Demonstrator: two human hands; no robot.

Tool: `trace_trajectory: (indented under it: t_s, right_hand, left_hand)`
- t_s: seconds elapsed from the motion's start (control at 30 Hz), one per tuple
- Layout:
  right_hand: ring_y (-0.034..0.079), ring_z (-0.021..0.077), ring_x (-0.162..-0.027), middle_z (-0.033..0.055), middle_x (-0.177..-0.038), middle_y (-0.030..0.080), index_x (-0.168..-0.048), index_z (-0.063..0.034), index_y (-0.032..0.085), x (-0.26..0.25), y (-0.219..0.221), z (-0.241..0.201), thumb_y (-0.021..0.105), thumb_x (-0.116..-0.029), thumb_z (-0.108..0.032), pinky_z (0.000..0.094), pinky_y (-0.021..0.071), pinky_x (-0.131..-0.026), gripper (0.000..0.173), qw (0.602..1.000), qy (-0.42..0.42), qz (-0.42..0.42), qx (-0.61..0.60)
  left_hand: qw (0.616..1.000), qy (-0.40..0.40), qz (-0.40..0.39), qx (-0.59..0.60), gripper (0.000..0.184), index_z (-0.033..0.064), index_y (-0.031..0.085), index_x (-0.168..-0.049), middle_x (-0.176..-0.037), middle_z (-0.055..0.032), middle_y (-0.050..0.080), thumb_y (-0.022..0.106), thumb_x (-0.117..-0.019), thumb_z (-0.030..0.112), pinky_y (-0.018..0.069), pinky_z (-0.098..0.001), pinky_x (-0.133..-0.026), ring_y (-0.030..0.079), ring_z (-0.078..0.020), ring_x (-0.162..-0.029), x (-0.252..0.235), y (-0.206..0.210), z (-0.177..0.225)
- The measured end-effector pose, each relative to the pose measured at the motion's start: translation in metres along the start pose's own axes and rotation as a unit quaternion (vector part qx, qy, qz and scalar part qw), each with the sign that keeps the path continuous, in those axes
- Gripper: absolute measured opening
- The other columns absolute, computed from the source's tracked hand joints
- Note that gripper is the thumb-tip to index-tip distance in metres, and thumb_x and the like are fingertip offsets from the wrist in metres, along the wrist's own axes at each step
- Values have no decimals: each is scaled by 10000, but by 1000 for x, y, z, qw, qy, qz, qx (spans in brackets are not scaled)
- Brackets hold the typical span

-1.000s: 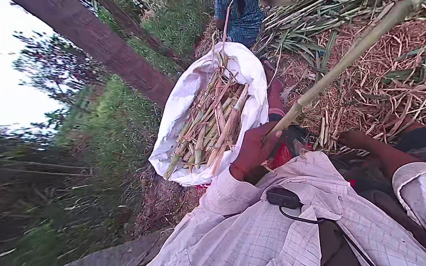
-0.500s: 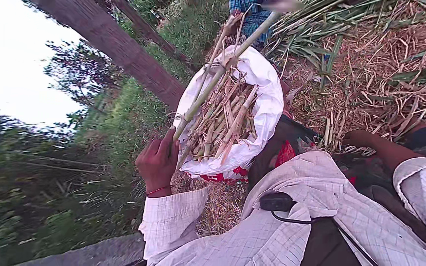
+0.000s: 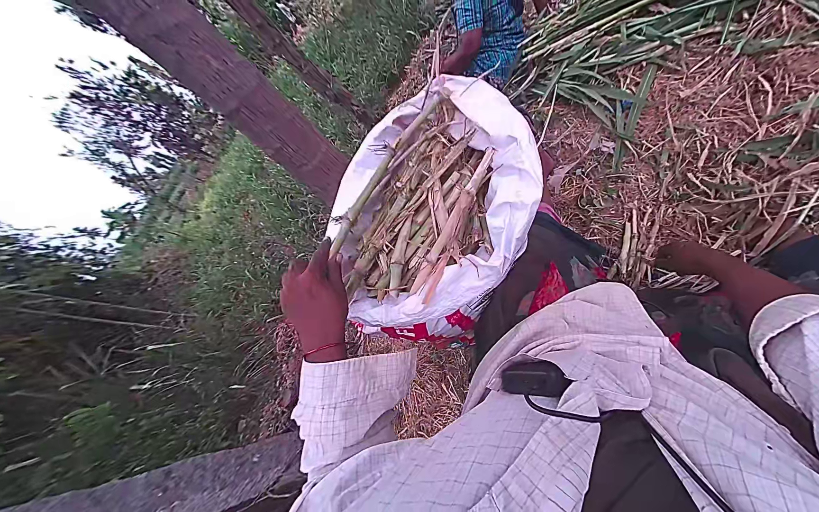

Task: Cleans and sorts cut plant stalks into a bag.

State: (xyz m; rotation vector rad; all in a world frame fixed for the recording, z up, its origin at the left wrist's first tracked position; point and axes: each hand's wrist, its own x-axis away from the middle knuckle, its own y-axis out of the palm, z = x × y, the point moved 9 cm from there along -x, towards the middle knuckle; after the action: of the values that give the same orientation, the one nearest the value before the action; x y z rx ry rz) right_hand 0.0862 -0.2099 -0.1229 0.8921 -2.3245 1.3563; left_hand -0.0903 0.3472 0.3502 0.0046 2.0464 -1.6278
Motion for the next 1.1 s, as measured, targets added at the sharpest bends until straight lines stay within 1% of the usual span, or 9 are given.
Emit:
trace_trajectory:
  t_s: [0.23,0.4,0.47,0.53,0.63,0.7,0.83,0.97,1.1]
  right_hand:
    - [652,475,-1086,283,-1082,699,-1059,24,731,0,1,-4,558,-1071,-283,686,460,-958,353,999,-15,-14,38]
    - [659,478,-1048,288,-1056,699,-1069,30,725,0,-2,-10,564,-1070,-288,692,464,-933,357,999,-11,-15,31]
    - [628,499,-1139,311,-1145,679,-1139,46,706,4,-2,-9,556,-1073,-292,699,437,-992,375,999,-2,-21,31]
    - [643,494,-1093,315,-1113,678,-1129,57,697,4,0,-3,542,-1077,-303,690,454,-968,395,999,1,-25,29]
    - [668,459,-951,301,-1015,678,-1071,68,699,9,3,6,546,-1068,-295,661,495,-874,394,999,34,-22,-9]
    - [670,451,-929,292,-1005,682,-1077,70,698,17,3,8,532,-1071,-301,662,498,-870,406,999,46,-27,-10]
    - [679,447,-989,277,-1056,696,-1154,38,697,26,10,19,544,-1067,-321,671,495,-916,400,997,62,-44,-11]
    - [644,469,-1119,291,-1184,668,-1276,5,650,35,9,21,546,-1064,-320,679,477,-972,402,995,82,-28,-51]
    - [652,446,-1098,287,-1190,667,-1265,24,662,17,18,35,560,-1053,-262,639,490,-975,371,985,125,-3,-121]
  left_hand:
    - [998,33,-46,3,423,195,552,-1496,-1271,-290,595,509,-1084,278,499,-683,-845,611,-501,-1107,17,33,49]
    - [999,21,-20,-19,497,279,480,-1542,-1584,-272,350,534,-1048,261,316,-811,-974,363,-586,-1376,13,24,38]
    - [996,71,42,20,599,271,436,-1568,-1620,-247,317,589,-1000,384,272,-775,-1045,324,-541,-1433,22,10,79]
    - [970,170,143,102,589,202,497,-1525,-1546,-211,447,602,-991,427,334,-640,-1073,424,-445,-1389,48,2,143]
    - [867,368,184,281,343,135,696,-1272,-1228,-147,677,660,-993,333,402,-474,-993,585,-331,-1153,96,9,248]
    - [813,476,90,322,281,122,741,-1181,-1124,-127,724,651,-1005,321,474,-479,-915,649,-325,-1075,119,28,318]
    - [716,572,-218,335,483,127,664,-1334,-1165,-139,704,583,-1016,482,512,-534,-923,657,-332,-1119,157,108,429]
    - [629,415,-549,362,505,71,568,-1435,-1290,-187,666,588,-1048,395,499,-509,-1064,658,-306,-1185,166,239,473]
    - [613,221,-622,435,401,3,601,-1319,-1238,-199,669,534,-1081,319,540,-468,-967,677,-275,-1096,154,293,472]
